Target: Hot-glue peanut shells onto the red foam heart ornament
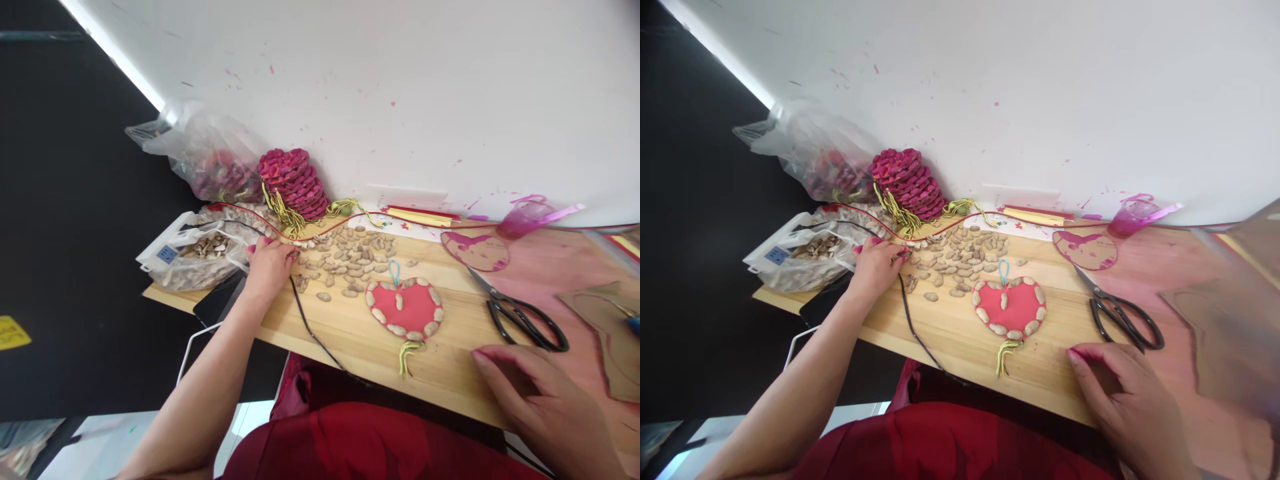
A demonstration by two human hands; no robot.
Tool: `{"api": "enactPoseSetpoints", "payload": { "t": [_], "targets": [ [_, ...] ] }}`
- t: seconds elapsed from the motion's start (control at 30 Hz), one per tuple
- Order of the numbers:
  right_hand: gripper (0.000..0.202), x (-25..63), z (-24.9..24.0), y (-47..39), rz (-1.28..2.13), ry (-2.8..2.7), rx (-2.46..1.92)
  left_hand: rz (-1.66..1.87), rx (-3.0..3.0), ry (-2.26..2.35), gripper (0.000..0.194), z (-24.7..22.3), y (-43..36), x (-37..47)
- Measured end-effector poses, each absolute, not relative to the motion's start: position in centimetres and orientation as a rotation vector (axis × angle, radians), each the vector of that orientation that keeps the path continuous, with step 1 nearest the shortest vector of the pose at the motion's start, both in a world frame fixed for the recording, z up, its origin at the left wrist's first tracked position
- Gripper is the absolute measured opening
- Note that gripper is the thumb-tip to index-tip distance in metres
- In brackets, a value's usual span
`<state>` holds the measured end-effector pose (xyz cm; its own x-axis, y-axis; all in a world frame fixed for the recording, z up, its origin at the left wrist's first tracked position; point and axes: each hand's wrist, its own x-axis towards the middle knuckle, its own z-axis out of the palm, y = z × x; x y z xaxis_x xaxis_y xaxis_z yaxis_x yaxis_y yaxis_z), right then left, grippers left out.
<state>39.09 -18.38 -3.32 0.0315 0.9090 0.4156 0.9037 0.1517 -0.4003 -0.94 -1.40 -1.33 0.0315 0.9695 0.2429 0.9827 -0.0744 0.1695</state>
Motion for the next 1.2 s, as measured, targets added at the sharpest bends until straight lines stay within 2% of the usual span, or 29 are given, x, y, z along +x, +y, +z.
{"api": "enactPoseSetpoints", "payload": {
  "t": [0.6,0.8,1.2],
  "targets": [
    [0.030,39.22,-3.61,-18.31,-0.009,-1.863,-1.710,-0.453,-2.187,-2.273,0.034,-0.54,-1.51,-0.48],
    [0.031,39.11,-3.52,-18.31,0.015,-1.865,-1.724,-0.411,-2.164,-2.262,0.030,-0.78,-1.33,-0.81],
    [0.034,38.98,-3.36,-18.24,0.044,-1.842,-1.738,-0.556,-2.259,-2.116,0.027,-0.98,-0.81,-0.77]
  ]
}}
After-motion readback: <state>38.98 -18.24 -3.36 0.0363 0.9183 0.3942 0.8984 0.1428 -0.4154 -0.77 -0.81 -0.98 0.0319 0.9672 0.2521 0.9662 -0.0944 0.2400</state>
